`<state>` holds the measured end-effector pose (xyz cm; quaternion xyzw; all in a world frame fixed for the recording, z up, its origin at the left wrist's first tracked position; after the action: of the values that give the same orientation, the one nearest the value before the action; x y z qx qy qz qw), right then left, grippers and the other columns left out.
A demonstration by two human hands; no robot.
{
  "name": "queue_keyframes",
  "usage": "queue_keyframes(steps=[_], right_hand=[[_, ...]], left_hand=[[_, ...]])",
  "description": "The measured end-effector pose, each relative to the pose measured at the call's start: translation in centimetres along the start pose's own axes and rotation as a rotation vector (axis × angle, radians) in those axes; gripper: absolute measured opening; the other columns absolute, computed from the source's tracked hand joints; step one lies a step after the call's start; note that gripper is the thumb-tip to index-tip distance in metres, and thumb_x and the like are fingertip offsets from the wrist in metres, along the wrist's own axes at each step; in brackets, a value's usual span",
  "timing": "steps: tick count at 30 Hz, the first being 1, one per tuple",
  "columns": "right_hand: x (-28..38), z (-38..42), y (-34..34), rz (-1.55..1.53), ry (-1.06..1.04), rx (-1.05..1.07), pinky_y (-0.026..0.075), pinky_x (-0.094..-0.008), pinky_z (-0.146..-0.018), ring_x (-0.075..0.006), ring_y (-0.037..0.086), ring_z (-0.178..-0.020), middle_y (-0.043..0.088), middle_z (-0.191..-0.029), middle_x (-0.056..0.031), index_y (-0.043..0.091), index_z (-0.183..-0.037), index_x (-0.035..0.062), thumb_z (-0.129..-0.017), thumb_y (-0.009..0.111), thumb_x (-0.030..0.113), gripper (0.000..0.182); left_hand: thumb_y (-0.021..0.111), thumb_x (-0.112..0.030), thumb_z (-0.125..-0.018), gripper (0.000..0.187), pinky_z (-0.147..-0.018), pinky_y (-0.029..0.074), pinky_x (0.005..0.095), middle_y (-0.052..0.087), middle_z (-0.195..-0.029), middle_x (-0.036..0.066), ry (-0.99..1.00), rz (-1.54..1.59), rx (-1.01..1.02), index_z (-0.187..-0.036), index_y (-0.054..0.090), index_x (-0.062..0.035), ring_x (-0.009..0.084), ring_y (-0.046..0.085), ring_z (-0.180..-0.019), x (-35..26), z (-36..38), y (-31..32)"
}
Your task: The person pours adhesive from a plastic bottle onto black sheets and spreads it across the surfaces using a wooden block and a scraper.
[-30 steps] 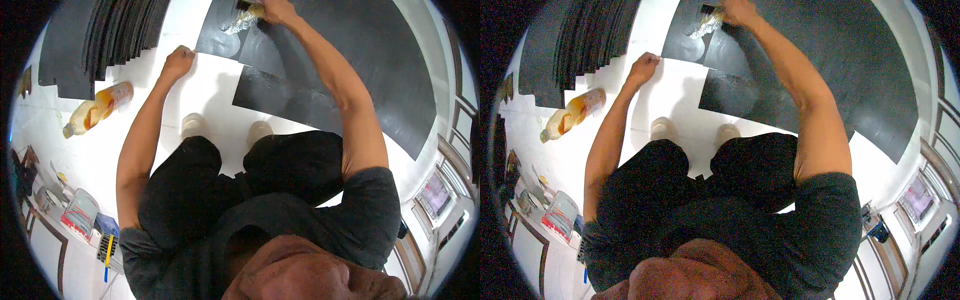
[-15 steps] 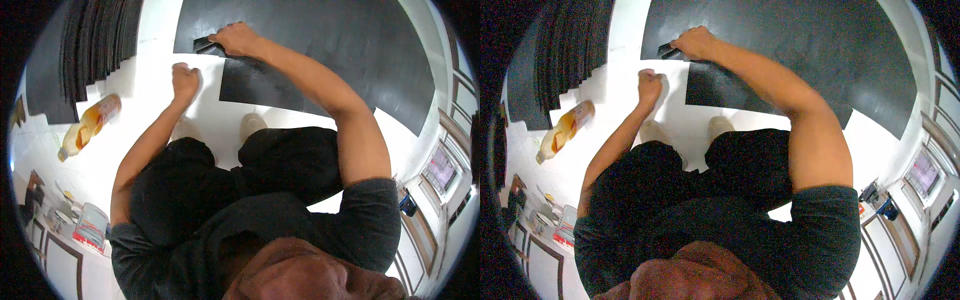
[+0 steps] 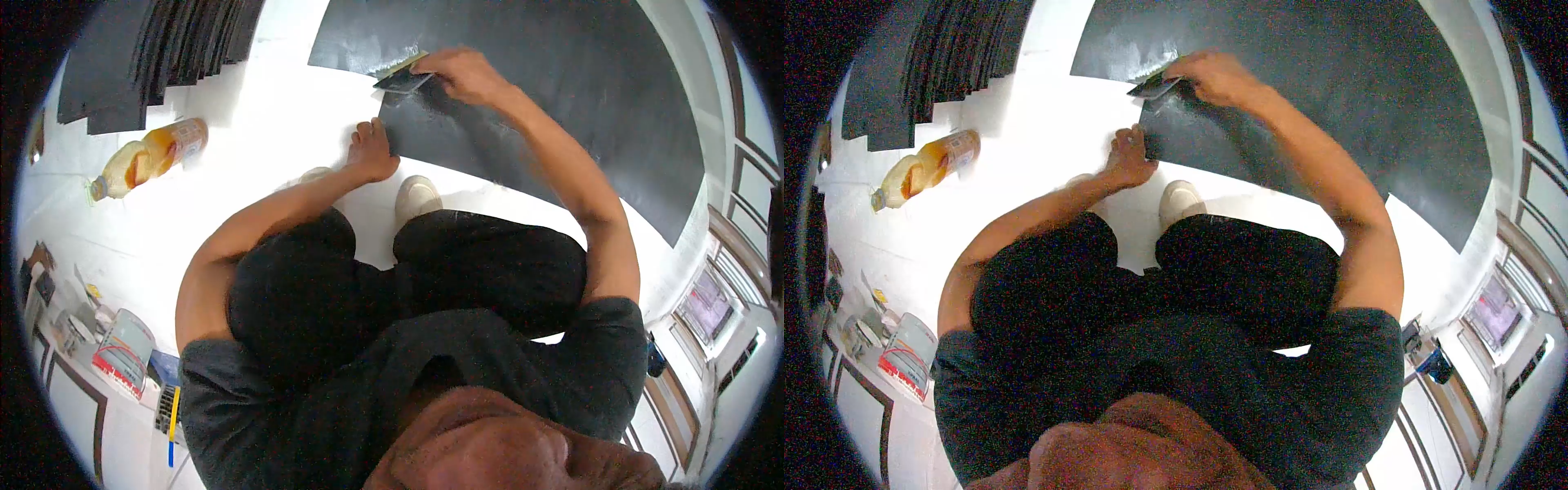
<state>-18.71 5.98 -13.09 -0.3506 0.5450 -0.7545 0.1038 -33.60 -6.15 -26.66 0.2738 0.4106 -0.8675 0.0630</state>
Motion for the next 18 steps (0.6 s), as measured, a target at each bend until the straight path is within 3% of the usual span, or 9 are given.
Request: queue_keyframes(steps=[1,4,6,8,9,12,13,18], right_hand=[[0.1,1.1,-2.1,-0.069,-0.008,-0.080,0.048,-0.0448,-0.100,-0.0295,0.063,-0.117,0.068,-0.124,-0.0066,0.067,-0.122,0.0161,-0.074,0.057,-0.003,0.052],[1.5,5.0,-7.1,-0.087,0.017,-0.200,0.044,-0.0441,-0.108,-0.0269,0.059,-0.124,0.067,-0.129,-0.0056,0.069,-0.121,0.0134,-0.073,0.049,-0.013,0.058],[3.0,7.7,-10.5,-0.102,0.023,-0.264,0.045,-0.0442,-0.107,-0.0278,0.061,-0.122,0.068,-0.127,-0.0062,0.068,-0.121,0.0125,-0.073,0.052,-0.010,0.055],[4.2,10.6,-12.6,-0.115,0.024,-0.330,0.046,-0.0442,-0.106,-0.0287,0.063,-0.119,0.068,-0.125,-0.0069,0.068,-0.121,0.0115,-0.073,0.055,-0.007,0.053],[4.3,12.3,-13.7,-0.198,0.054,-0.411,0.046,-0.0432,-0.106,-0.0286,0.063,-0.119,0.069,-0.124,-0.0079,0.069,-0.118,0.0096,-0.073,0.055,-0.007,0.050],[5.9,15.3,-16.0,-0.343,0.100,-0.588,0.047,-0.0420,-0.106,-0.0290,0.065,-0.119,0.071,-0.121,-0.0107,0.072,-0.113,0.0059,-0.073,0.056,-0.008,0.045],[6.3,16.4,-16.8,-0.405,0.117,-0.684,0.047,-0.0417,-0.106,-0.0297,0.065,-0.118,0.071,-0.120,-0.0124,0.073,-0.111,0.0042,-0.073,0.056,-0.009,0.043],[6.9,20.3,-15.0,-0.549,0.270,-0.829,0.054,-0.0380,-0.097,-0.0302,0.067,-0.112,0.071,-0.117,-0.0165,0.072,-0.110,0.0008,-0.079,0.054,-0.012,0.038]], left_hand=[[0.072,-0.029,-0.079,0.075,-0.105,0.039,0.0553,0.041,-0.135,0.034,-0.039,0.089,0.044,-0.135,0.038,0.0078,0.0472,0.044,-0.124,0.4,-0.7,0.2],[0.070,-0.023,-0.077,0.073,-0.110,0.037,0.0515,0.039,-0.138,0.028,-0.179,0.289,0.177,-0.135,0.036,0.0072,0.0468,0.042,-0.127,1.5,-1.7,0.8],[0.069,-0.019,-0.078,0.069,-0.108,0.038,0.0496,0.041,-0.135,0.028,-0.171,0.249,0.110,-0.134,0.037,0.0065,0.0451,0.043,-0.125,0.8,-1.3,-0.7],[0.067,-0.016,-0.080,0.061,-0.106,0.040,0.0470,0.045,-0.130,0.027,-0.248,0.459,0.080,-0.131,0.039,0.0044,0.0423,0.044,-0.124,1.3,-1.2,-1.6],[0.065,-0.015,-0.083,0.053,-0.100,0.044,0.0442,0.052,-0.122,0.027,-0.331,0.717,0.092,-0.127,0.042,0.0035,0.0375,0.050,-0.119,3.2,-1.9,0.8],[0.064,-0.019,-0.086,0.049,-0.093,0.048,0.0430,0.059,-0.110,0.025,-0.315,0.722,0.094,-0.125,0.042,0.0031,0.0342,0.058,-0.109,2.5,-1.1,-0.5],[0.064,-0.022,-0.089,0.044,-0.086,0.050,0.0423,0.063,-0.102,0.021,-0.367,0.702,0.082,-0.121,0.046,0.0024,0.0318,0.063,-0.098,2.4,-0.8,-0.8],[0.062,-0.027,-0.091,0.034,-0.080,0.049,0.0409,0.064,-0.102,0.016,-0.204,0.742,0.173,-0.111,0.061,-0.0001,0.0239,0.061,-0.093,3.1,-3.0,0.6]])
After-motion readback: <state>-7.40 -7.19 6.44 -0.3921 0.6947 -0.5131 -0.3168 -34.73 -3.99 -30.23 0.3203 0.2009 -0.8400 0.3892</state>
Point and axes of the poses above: each hand's wrist, its own z-axis away from the middle knuckle, its own y-axis out of the palm, x = y × z, the point moved 9 cm from there along -z, towards the middle knuckle
